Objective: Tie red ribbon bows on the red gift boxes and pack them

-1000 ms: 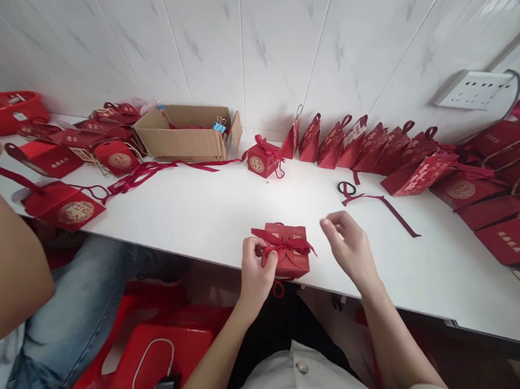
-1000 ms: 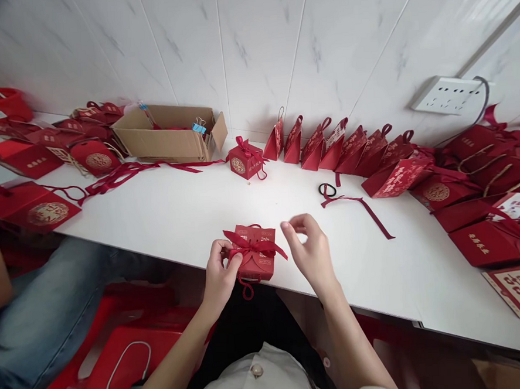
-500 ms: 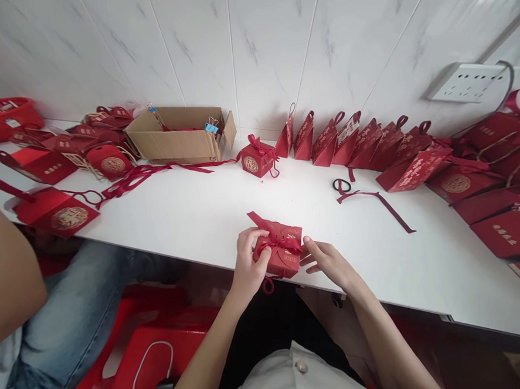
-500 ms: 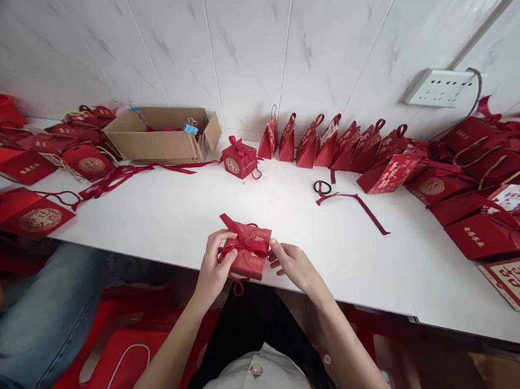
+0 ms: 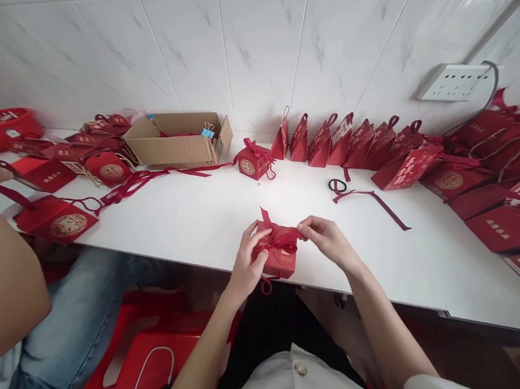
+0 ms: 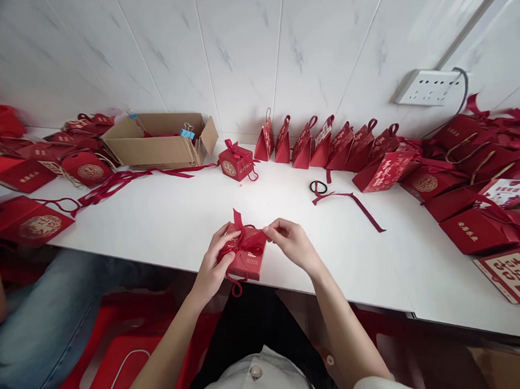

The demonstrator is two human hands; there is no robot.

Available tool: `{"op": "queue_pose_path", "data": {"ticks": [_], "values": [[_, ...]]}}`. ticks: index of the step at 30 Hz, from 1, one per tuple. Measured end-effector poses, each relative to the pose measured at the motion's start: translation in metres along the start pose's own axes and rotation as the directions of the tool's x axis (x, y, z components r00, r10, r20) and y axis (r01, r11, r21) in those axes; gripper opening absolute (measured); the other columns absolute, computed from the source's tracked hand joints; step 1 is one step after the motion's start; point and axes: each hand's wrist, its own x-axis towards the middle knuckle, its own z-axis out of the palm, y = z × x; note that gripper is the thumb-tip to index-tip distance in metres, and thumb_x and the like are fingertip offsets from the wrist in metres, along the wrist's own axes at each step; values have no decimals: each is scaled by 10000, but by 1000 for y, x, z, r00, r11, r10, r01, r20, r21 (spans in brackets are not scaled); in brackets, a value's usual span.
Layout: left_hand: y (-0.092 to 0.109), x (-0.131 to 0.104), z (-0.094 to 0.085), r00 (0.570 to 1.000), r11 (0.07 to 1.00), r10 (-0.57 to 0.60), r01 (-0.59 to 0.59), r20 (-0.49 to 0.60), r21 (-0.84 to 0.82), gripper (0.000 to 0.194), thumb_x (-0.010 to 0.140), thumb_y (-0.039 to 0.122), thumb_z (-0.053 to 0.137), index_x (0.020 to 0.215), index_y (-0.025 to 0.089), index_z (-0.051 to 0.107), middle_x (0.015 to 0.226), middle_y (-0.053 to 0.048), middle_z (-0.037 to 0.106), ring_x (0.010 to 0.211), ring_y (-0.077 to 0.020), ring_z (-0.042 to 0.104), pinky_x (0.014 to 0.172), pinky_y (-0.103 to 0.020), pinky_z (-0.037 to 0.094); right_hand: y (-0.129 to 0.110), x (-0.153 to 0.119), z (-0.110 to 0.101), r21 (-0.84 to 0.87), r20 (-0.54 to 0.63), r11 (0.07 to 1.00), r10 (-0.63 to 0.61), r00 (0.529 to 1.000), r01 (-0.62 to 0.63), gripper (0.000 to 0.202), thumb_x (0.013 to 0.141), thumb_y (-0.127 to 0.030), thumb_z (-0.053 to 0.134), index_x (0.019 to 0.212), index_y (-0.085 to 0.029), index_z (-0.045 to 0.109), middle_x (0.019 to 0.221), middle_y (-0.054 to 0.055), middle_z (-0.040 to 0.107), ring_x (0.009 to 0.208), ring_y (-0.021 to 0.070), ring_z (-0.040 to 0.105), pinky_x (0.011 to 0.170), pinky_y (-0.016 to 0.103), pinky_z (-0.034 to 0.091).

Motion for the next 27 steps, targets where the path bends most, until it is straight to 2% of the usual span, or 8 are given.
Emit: {"op": "queue_pose_path", "data": {"ticks": [6,10,13,16,19,22,24,27], "values": [[-4,-1,-1,994,990,104,-102,-19,95,340,847,167,425,1156,264,527,1438,-55,339,1360,-243,275,1092,-479,292,-8,60,-12,-110,309,990,-53,949,91,342,646,-488,688,669,-166,574,587,-32,538,556,108,463,542,253,351],[-1,0,-5,991,979,120,-128,59,158,333,856,146,397,1103,267,583,1443,-43,308,1354,-245,288,1075,-435,345,2,77,-2,-198,310,974,-49,950,115,313,669,-460,675,683,-159,590,651,4,600,628,138,533,616,282,407],[0,1,-7,991,978,102,-116,90,172,387,863,140,375,1155,295,576,1446,-26,287,1361,-241,270,1091,-430,331,8,57,2,-272,51,957,-90,995,100,283,762,-451,590,786,-169,586,823,53,629,759,173,564,703,318,421],[0,1,-6,992,980,92,-105,84,167,381,862,148,380,1149,293,586,1438,-23,294,1357,-243,272,1097,-431,328,8,16,4,-348,-300,937,-112,947,0,316,837,-490,493,761,-187,545,766,50,606,691,173,546,645,310,423],[0,1,-4,993,984,92,-102,75,146,366,860,157,382,1140,271,588,1434,-29,293,1353,-241,274,1102,-420,322,6,-22,12,-331,-171,943,-92,981,31,322,839,-519,504,822,-200,544,626,6,558,575,155,511,571,287,424],[-1,3,-3,993,986,96,-104,69,133,371,856,156,377,1143,264,586,1436,-24,286,1352,-241,275,1106,-418,316,9,-39,24,-370,-69,915,-197,978,159,223,851,-411,558,960,-216,547,647,-12,569,591,148,530,595,272,451],[-1,3,-3,994,986,91,-99,63,136,380,849,147,379,1148,263,583,1428,-22,294,1347,-236,284,1108,-415,311,15,-41,28,-433,-42,847,-360,932,307,111,892,-306,519,931,-213,565,712,10,599,638,145,557,619,266,465],[-1,4,-3,994,985,91,-98,55,138,399,835,122,376,1151,257,579,1417,-24,306,1332,-228,310,1110,-411,311,25,-39,27,-577,42,609,-644,764,545,101,900,-182,492,935,-191,586,749,46,606,668,156,569,609,273,471]]}}
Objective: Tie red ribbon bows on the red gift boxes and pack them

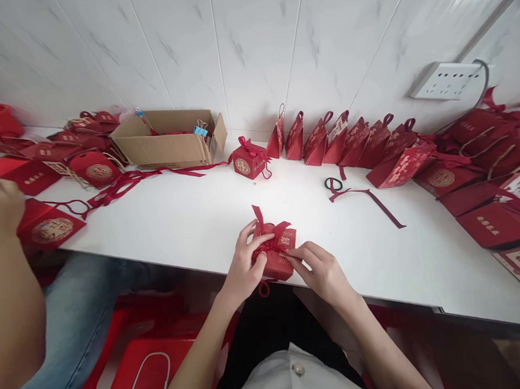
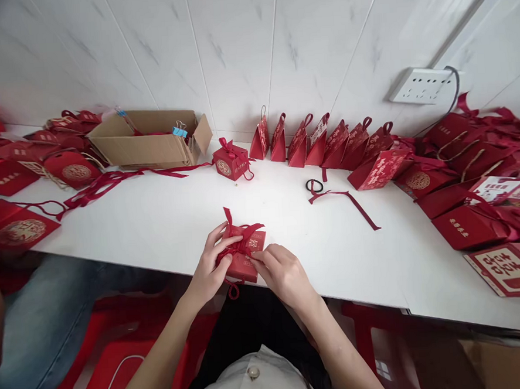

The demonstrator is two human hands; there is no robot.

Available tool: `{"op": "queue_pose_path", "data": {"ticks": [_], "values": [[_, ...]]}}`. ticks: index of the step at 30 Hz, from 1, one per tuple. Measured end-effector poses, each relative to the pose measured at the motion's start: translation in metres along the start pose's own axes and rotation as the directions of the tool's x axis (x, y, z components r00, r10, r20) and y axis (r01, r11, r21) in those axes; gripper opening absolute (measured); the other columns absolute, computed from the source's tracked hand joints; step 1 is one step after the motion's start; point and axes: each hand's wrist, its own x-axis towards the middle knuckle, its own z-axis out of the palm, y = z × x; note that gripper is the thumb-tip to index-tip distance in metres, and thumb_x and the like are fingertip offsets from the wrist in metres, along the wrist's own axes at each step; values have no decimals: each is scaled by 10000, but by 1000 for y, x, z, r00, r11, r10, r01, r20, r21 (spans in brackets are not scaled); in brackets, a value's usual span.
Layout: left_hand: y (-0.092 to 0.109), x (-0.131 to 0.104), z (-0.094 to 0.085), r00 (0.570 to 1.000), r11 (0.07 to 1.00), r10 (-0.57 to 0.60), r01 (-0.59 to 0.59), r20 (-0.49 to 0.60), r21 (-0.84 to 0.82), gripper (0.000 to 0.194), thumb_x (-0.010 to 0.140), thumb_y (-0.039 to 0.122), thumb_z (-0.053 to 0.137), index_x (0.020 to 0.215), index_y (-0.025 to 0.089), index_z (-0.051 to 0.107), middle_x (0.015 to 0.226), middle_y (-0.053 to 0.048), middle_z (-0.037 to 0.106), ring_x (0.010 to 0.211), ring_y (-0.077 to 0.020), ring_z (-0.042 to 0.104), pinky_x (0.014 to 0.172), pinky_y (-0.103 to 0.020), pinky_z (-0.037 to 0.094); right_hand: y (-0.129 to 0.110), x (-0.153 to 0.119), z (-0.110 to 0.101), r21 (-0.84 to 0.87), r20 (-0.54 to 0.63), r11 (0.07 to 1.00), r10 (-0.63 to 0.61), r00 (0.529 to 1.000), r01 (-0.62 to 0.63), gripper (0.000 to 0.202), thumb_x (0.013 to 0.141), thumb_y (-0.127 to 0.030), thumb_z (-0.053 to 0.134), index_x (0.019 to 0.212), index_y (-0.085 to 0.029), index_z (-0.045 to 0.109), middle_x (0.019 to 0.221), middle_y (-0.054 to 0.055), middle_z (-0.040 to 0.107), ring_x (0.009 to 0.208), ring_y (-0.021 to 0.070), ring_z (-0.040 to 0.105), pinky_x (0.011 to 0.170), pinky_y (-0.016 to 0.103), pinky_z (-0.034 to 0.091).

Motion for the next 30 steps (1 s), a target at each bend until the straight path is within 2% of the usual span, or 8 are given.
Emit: {"op": "queue_pose_path", "data": {"ticks": [3,7,10,13,17,24,26,30], "values": [[1,0,0,1000,1000,6,-6,-14,-3,402,823,105,379,1129,257,590,1409,-22,324,1314,-228,336,1108,-409,316,6,-4,-4,-139,9,968,-208,978,207,182,865,-95,504,1007,-172,590,746,64,609,667,168,562,601,292,473],[4,1,1,1000,999,-14,13,-27,-33,403,815,102,381,1112,264,602,1401,-17,338,1301,-229,357,1098,-403,337,0,-6,-13,14,16,978,-207,978,207,189,852,-137,513,1015,-179,600,777,69,627,674,167,569,599,296,473],[4,2,3,999,997,-38,36,-23,-73,406,815,103,376,1113,260,603,1404,-20,331,1298,-227,362,1080,-398,362,-8,-5,-14,243,-71,963,134,988,-113,168,910,-250,432,857,-182,577,691,35,608,629,147,568,582,268,457],[4,1,5,998,995,-49,45,-37,-93,403,812,107,378,1107,256,608,1401,-24,332,1305,-229,349,1080,-404,355,-12,2,-10,294,17,795,551,834,-531,393,934,-423,343,627,-197,438,532,-18,483,497,118,459,487,239,369],[5,1,6,997,995,-52,48,-50,-83,401,799,107,389,1099,255,610,1399,-26,336,1317,-233,329,1094,-420,323,-11,12,-2,210,247,700,637,730,-682,503,874,-573,370,538,-201,321,493,-48,326,472,94,300,453,238,260],[3,-5,9,967,983,-59,14,-246,-182,452,799,196,487,1240,260,412,1345,-71,384,1282,-220,361,1005,-391,394,-6,9,1,293,273,709,581,767,-641,410,854,-517,457,606,-190,453,586,-12,488,570,123,432,560,245,371],[1,-7,9,940,976,-139,77,-311,-203,366,787,271,544,1131,231,427,1203,-78,467,1135,-209,477,894,-352,453,-6,8,-1,323,278,703,569,774,-633,390,856,-502,467,622,-190,468,613,-4,513,603,133,457,596,250,386],[2,-6,2,949,971,-235,218,-212,-101,203,838,369,493,738,203,433,787,-3,497,756,-144,513,726,-289,438,-4,7,1,393,293,672,556,778,-628,375,860,-489,482,631,-194,456,620,-14,488,609,127,440,603,247,367]]}}
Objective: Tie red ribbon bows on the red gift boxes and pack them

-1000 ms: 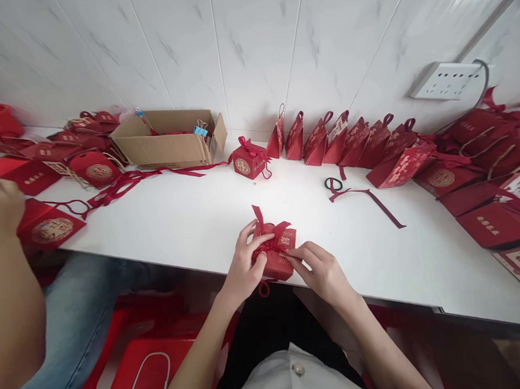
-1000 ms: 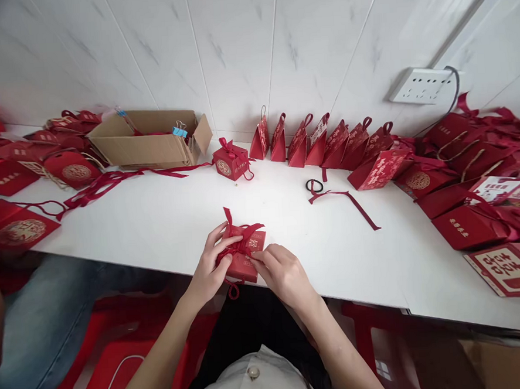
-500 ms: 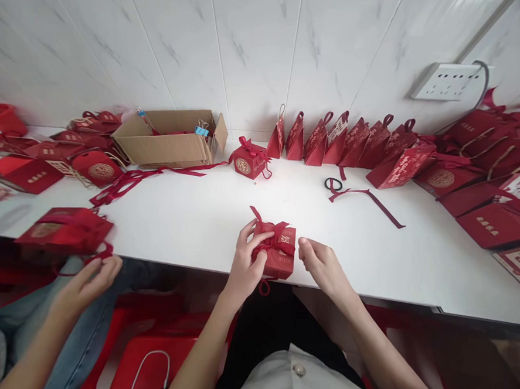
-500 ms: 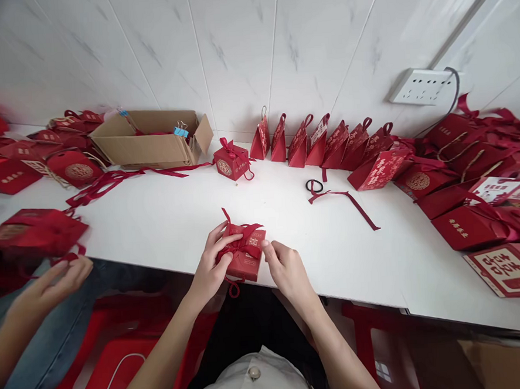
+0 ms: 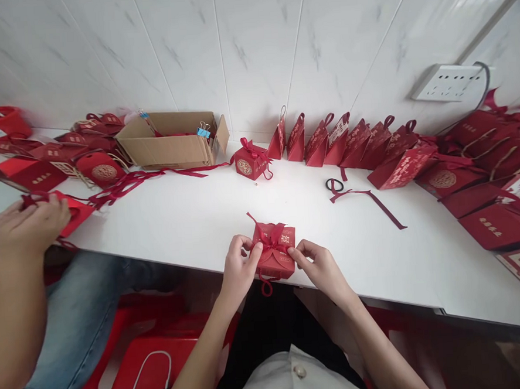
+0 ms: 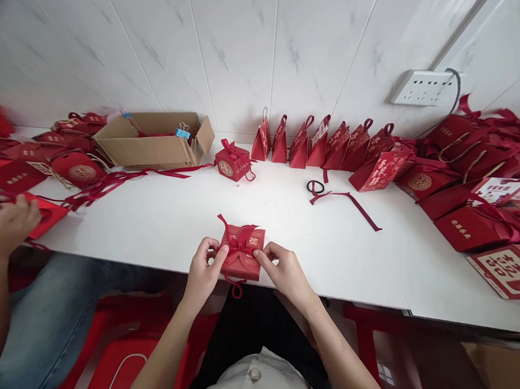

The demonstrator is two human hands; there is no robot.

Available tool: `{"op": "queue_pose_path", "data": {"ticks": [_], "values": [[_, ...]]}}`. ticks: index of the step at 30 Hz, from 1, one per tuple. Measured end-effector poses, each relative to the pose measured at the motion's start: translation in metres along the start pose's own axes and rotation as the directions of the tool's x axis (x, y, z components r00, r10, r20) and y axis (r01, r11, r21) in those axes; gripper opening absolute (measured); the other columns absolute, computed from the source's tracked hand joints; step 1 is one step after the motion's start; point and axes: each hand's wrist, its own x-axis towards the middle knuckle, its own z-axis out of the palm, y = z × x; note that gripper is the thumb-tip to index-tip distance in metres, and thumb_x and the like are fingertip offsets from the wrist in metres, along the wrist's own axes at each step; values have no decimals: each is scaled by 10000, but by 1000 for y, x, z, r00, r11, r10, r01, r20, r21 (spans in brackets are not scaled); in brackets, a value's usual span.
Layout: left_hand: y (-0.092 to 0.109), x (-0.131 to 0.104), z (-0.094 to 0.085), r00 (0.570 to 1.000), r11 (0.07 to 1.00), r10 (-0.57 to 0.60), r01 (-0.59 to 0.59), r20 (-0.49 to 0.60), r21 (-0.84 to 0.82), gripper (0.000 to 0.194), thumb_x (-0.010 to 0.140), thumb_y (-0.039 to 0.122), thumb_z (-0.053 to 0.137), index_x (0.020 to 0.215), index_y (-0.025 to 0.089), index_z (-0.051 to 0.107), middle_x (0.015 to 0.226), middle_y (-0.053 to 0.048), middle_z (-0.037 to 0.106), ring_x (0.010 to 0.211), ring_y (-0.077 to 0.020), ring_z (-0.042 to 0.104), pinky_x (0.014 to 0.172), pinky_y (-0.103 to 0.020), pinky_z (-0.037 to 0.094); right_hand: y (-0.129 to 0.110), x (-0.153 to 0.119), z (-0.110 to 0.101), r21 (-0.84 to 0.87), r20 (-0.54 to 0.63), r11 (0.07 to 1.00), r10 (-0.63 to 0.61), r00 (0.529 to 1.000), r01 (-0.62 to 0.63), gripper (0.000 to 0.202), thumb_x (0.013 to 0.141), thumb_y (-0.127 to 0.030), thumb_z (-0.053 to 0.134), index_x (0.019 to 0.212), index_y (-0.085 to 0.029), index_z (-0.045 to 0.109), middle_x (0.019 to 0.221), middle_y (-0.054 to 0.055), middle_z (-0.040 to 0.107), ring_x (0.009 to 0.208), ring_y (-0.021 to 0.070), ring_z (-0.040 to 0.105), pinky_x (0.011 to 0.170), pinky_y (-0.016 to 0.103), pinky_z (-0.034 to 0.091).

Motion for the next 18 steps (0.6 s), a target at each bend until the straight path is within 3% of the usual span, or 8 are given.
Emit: {"op": "queue_pose_path", "data": {"ticks": [5,12,18], "values": [[6,1,-3,998,999,1,2,60,-41,271,873,379,429,673,205,376,692,16,433,661,-127,459,608,-245,390,13,3,8,217,-31,976,-14,999,20,364,860,-485,493,644,-199,428,619,-27,443,593,116,391,579,243,334],[4,2,1,999,999,29,-29,35,-14,260,882,338,391,667,212,319,677,18,374,642,-127,418,572,-241,362,29,7,21,487,-67,872,-14,998,45,375,823,-505,544,639,-198,433,595,-41,379,555,104,325,542,240,293],[3,3,4,997,998,63,-63,49,0,259,886,325,380,666,214,300,700,17,351,614,-115,382,535,-226,350,33,10,27,542,-75,840,9,997,34,477,813,-591,475,585,-218,282,566,-65,236,506,98,236,508,239,284]]}}
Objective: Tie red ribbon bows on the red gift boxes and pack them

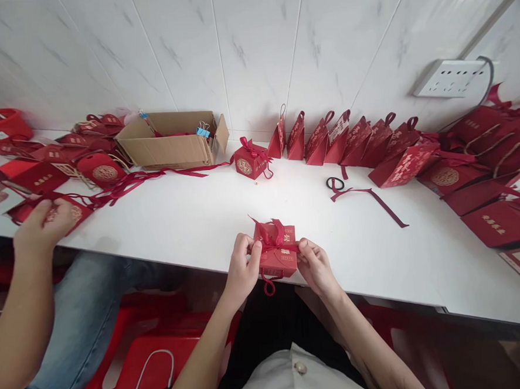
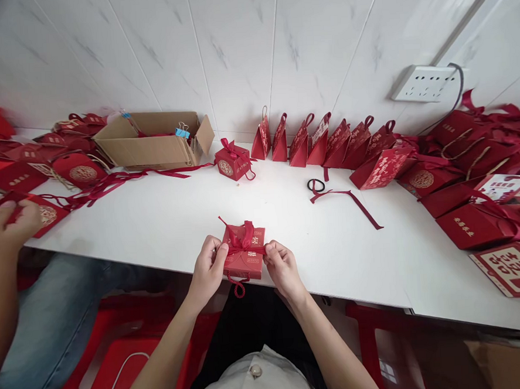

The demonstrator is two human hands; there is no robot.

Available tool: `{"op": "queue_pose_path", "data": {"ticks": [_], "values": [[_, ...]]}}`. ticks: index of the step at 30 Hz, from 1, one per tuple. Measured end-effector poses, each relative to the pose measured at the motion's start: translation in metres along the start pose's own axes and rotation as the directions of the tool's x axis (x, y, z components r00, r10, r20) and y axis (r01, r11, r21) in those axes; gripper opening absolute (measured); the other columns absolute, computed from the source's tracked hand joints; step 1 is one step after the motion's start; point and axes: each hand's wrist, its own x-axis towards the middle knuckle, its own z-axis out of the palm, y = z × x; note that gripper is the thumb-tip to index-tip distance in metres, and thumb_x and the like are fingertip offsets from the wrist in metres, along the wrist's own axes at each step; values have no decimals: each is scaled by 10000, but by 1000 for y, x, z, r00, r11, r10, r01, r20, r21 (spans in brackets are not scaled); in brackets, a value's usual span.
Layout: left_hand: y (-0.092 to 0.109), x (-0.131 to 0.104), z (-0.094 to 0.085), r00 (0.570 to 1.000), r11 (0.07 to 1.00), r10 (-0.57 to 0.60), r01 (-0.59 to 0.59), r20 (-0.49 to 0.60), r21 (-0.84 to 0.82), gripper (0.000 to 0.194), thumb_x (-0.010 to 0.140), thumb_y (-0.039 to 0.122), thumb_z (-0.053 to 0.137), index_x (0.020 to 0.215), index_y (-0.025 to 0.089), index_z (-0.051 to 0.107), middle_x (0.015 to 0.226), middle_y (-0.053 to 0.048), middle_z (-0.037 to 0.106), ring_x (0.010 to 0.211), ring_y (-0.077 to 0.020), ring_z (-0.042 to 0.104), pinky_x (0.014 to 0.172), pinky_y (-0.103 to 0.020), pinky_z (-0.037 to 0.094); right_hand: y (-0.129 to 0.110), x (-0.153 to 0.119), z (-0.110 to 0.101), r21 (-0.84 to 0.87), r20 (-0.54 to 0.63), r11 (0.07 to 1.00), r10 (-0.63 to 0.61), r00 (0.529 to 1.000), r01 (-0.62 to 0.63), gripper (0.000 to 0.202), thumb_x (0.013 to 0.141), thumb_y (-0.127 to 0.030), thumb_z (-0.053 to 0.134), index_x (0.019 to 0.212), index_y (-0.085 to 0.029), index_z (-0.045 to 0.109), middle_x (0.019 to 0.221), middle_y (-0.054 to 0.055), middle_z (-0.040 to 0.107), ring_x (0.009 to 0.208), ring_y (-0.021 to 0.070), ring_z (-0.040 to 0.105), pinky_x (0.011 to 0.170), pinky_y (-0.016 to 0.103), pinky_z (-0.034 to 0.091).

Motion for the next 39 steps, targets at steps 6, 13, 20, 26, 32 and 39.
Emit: {"op": "queue_pose_path", "data": {"ticks": [6,13,20,26,32,39], "values": [[2,1,-5,995,992,-88,92,50,-84,274,869,372,429,669,212,331,654,29,364,596,-113,405,530,-220,357,-23,13,-25,-183,59,983,-18,998,29,447,760,-619,520,605,-211,421,574,-32,396,568,130,397,585,267,361],[4,2,-6,989,991,-93,103,113,-83,293,847,418,466,676,204,362,682,34,402,641,-116,452,585,-229,380,-83,60,15,-730,235,627,-143,961,272,277,798,-452,557,698,-193,563,828,46,579,838,193,526,799,333,387],[2,2,-7,993,995,-84,88,86,-49,277,848,411,469,688,193,411,765,13,460,722,-126,510,618,-235,414,-74,78,30,-704,242,702,95,966,107,179,744,-296,572,616,-178,534,608,-21,560,554,112,503,545,242,383],[-1,21,-14,990,985,-72,89,124,-144,260,805,421,547,712,187,481,826,-15,583,801,-153,573,710,-267,455,-68,60,-4,-561,51,824,130,990,-79,291,765,-405,545,602,-178,460,586,-30,511,528,98,496,495,227,414],[2,78,-16,870,979,9,93,494,-181,252,687,390,689,730,166,581,800,-40,673,767,-168,624,716,-300,481,-60,20,-18,-154,28,947,290,957,-283,271,735,-415,630,705,-154,566,743,31,612,736,159,610,668,315,554],[32,117,15,694,996,85,-80,715,-42,141,624,247,726,705,176,636,834,-49,700,835,-214,645,788,-352,485,-33,-45,-6,82,140,922,364,921,-378,321,757,-472,648,704,-160,587,770,34,633,801,178,637,812,375,526]]}}
